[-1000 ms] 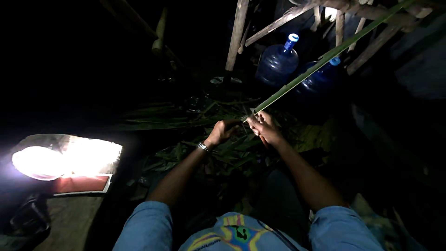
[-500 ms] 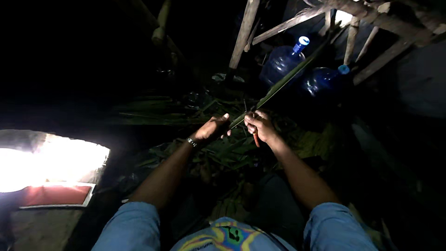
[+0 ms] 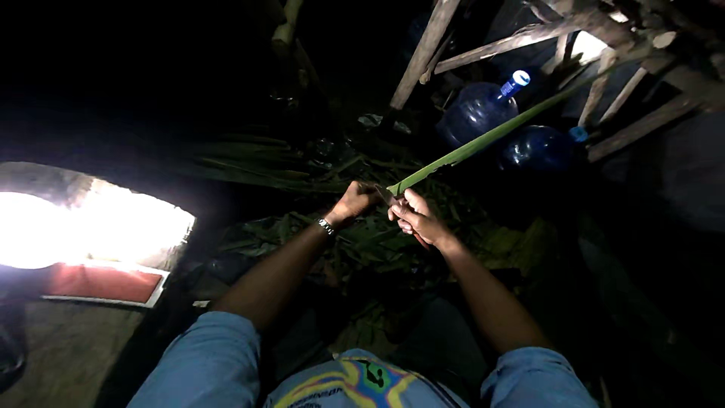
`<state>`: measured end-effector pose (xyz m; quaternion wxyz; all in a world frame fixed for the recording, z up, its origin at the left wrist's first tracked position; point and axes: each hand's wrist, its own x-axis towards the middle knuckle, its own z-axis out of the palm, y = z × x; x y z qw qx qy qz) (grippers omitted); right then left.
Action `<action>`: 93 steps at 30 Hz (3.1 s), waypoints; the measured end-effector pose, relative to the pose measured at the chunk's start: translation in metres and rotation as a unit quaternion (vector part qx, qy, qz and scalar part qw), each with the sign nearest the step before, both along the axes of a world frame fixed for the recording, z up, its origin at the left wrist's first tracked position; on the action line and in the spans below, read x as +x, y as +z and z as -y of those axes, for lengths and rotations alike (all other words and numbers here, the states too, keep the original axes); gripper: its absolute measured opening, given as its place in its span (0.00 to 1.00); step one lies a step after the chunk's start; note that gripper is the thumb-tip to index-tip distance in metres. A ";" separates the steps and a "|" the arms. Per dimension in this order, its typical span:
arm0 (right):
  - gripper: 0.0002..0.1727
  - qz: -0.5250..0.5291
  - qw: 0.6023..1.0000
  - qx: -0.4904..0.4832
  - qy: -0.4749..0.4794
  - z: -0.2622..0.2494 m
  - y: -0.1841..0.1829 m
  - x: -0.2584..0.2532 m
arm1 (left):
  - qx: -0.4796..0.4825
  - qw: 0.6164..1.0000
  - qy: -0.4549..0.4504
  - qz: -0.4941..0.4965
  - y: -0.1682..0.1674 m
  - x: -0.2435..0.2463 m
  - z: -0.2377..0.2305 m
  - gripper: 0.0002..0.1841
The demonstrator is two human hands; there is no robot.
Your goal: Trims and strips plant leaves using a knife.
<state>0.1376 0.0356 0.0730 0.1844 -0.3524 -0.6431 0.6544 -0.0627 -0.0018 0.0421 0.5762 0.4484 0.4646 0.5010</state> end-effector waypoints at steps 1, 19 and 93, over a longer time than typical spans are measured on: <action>0.12 -0.005 1.000 0.000 -0.009 0.001 0.000 -0.001 | 0.007 1.000 0.004 -0.003 0.000 0.001 0.001 0.07; 0.05 -0.002 0.983 0.174 -0.065 -0.004 -0.001 0.008 | -0.115 0.985 -0.112 0.059 0.020 -0.007 0.004 0.10; 0.23 0.078 0.988 0.053 -0.123 -0.006 0.034 0.010 | 0.106 0.958 -0.057 -0.260 0.002 0.001 -0.002 0.16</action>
